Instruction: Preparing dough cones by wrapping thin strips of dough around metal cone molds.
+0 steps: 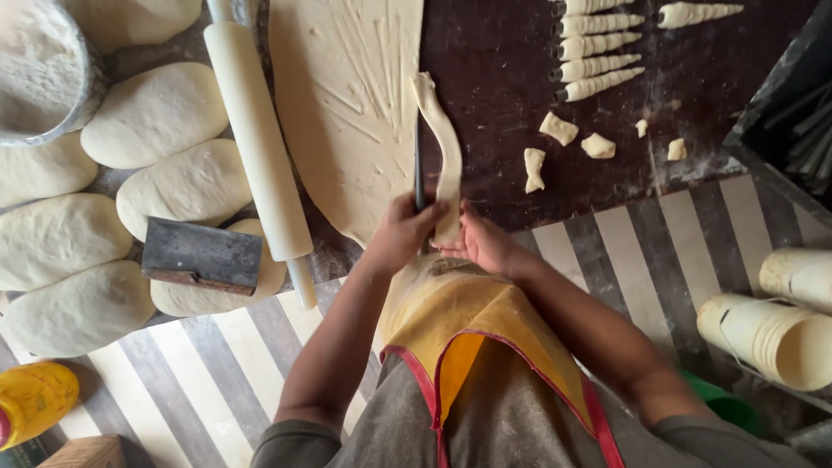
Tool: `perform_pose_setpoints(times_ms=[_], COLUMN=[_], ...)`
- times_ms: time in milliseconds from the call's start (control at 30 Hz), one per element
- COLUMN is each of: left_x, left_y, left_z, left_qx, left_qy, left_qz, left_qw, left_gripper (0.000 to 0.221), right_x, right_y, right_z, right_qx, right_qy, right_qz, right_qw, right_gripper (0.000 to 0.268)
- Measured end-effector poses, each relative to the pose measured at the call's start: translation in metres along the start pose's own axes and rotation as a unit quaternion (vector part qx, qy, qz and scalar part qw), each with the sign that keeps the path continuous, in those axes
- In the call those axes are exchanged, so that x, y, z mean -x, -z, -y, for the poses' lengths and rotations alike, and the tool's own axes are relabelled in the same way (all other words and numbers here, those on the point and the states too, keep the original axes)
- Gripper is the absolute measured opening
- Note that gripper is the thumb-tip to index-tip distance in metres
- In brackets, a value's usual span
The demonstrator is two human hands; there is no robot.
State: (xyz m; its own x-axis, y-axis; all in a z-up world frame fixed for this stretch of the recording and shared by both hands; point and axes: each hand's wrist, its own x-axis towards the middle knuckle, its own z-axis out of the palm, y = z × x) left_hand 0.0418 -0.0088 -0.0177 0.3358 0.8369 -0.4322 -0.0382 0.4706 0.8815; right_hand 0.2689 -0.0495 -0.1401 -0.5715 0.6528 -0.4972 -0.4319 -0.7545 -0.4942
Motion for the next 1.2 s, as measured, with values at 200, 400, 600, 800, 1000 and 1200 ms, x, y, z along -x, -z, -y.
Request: perform_pose_setpoints(times_ms=[200,400,600,800,1000,1200], left_x=[-0.027,-0.058,-0.055,-0.038,0.015,-0.009], left_y=[-0.006,0.007,0.005,0.009,-0.015,-0.017], left_z=[-0.033,-0.026,-0.016,0.003,-0.059,-0.042], left_qx=[0.05,0.074,0.055,-0.355,-0.333,-0.351], left_qy=[0.003,-0.02,0.037,-0.141,-0.281,-0.335], left_qz=[0.0,0.013,0.05,-0.119,-0.036,0.022], left_qw=[0.999,0.997,0.997,0.917,0.9,0.874], left_gripper=[0.019,0.017,0.013,0.023,0.041,0.031], right_x=[0.011,0.019,0.056,0.048,0.029,0.014], right_y=[-0.038,-0.084,-0.126,-0.089,-0.048,-0.006], right_z=[0.011,0.038,0.084,0.077,0.062,0.047], right_qx=[0.086,0.352,0.209,0.149,0.022,-0.013], right_qy=[0.067,0.147,0.107,0.101,0.115,0.136], right_qz=[-0.001,0.1,-0.026,-0.176,-0.147,-0.015], right_qw=[0.994,0.919,0.972,0.968,0.982,0.991], right_gripper=[0.045,0.02,0.026,0.028,0.028,0.035])
